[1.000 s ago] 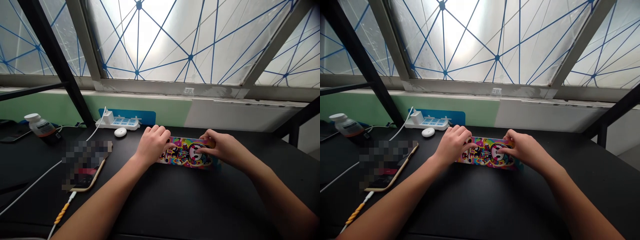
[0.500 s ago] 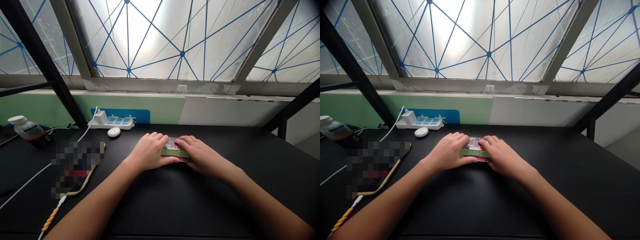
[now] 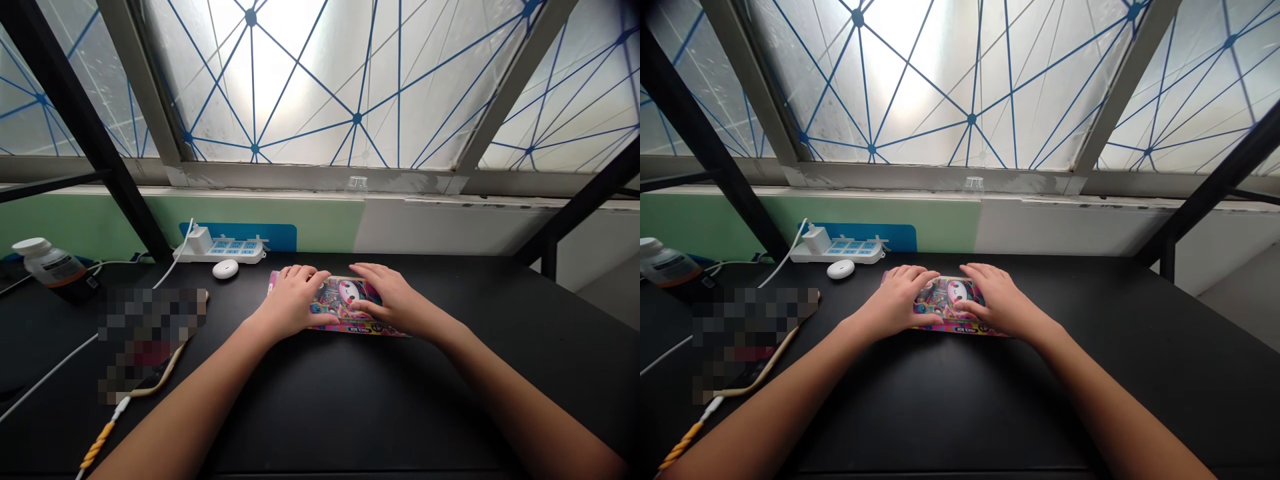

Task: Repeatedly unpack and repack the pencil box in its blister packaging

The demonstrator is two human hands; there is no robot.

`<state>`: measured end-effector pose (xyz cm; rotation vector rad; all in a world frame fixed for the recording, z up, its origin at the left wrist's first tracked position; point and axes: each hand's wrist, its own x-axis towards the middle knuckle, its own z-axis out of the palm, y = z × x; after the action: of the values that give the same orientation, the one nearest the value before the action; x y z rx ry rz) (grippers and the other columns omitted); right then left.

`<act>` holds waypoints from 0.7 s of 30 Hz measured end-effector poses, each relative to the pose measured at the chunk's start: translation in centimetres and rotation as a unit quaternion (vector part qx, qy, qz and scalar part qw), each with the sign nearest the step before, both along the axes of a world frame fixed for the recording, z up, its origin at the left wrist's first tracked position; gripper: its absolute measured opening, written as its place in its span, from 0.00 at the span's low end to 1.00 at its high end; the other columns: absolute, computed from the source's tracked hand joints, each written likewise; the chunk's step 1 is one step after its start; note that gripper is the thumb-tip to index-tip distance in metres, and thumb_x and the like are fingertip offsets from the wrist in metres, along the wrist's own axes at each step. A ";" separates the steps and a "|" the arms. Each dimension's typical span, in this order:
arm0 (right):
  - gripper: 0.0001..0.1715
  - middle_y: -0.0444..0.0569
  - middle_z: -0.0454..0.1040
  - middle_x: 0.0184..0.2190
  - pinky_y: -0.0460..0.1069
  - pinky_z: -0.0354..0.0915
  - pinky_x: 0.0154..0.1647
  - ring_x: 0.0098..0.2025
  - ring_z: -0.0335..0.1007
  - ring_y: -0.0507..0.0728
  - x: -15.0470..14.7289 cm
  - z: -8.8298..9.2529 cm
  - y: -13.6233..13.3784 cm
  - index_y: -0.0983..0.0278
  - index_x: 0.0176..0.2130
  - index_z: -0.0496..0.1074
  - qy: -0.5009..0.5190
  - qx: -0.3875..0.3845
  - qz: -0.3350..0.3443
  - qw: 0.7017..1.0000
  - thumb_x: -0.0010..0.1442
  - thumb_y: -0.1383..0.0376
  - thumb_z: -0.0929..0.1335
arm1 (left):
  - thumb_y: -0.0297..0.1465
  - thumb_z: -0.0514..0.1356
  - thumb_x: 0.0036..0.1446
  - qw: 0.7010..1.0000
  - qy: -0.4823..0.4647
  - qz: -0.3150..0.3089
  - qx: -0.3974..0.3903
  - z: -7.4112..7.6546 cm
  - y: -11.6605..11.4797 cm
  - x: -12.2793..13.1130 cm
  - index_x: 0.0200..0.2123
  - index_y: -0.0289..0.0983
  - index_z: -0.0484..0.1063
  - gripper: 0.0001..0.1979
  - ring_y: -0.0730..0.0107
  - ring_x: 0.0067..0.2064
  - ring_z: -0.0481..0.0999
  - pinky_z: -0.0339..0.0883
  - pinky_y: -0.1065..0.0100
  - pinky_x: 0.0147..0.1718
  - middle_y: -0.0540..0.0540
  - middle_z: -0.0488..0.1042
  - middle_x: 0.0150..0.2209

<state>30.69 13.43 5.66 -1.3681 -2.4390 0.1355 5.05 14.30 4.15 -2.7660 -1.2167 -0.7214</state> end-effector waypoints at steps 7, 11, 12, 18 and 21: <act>0.39 0.55 0.74 0.48 0.60 0.64 0.53 0.50 0.71 0.67 1.4 1.2 0.9 0.60 0.52 0.69 0.009 0.061 -0.045 0.997 0.51 0.40 0.73 | 0.53 0.69 0.49 0.994 0.000 -0.006 0.112 0.9 -0.7 0.9 0.64 0.40 0.61 0.44 0.46 0.57 0.66 0.55 0.50 0.57 0.35 0.69 0.57; 0.37 0.53 0.75 0.42 0.57 0.65 0.46 0.41 0.72 0.64 0.8 2.1 -0.3 0.59 0.47 0.68 -0.003 0.090 -0.058 0.994 0.46 0.42 0.76 | 0.52 0.63 0.58 0.988 -0.041 0.041 0.144 1.8 -0.8 0.3 0.62 0.38 0.63 0.35 0.43 0.61 0.64 0.53 0.49 0.58 0.34 0.68 0.59; 0.35 0.51 0.75 0.41 0.56 0.65 0.45 0.40 0.72 0.64 0.5 2.2 -0.6 0.59 0.45 0.68 -0.017 0.101 -0.061 0.993 0.46 0.44 0.77 | 0.51 0.63 0.58 0.988 -0.035 0.050 0.144 2.1 -0.9 0.1 0.59 0.37 0.66 0.33 0.43 0.60 0.65 0.53 0.49 0.57 0.34 0.70 0.58; 0.13 0.49 0.78 0.36 0.53 0.63 0.38 0.36 0.74 0.62 -1.7 1.7 -2.7 0.59 0.41 0.68 -0.152 0.104 -0.021 0.983 0.58 0.60 0.72 | 0.40 0.67 0.58 0.993 0.088 0.034 0.068 2.4 -1.5 0.7 0.39 0.38 0.69 0.14 0.53 0.41 0.77 0.62 0.55 0.45 0.43 0.79 0.39; 0.13 0.52 0.79 0.40 0.54 0.66 0.39 0.40 0.75 0.63 -2.2 1.3 -3.1 0.61 0.46 0.69 -0.162 0.089 -0.010 0.983 0.61 0.63 0.69 | 0.38 0.67 0.58 0.992 0.118 0.032 0.043 2.5 -2.0 1.2 0.41 0.38 0.68 0.14 0.55 0.38 0.79 0.64 0.59 0.38 0.46 0.79 0.39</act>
<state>28.45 10.33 6.99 -1.4271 -2.6161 -0.3273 6.23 12.32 6.65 -2.6361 -1.1910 -0.4160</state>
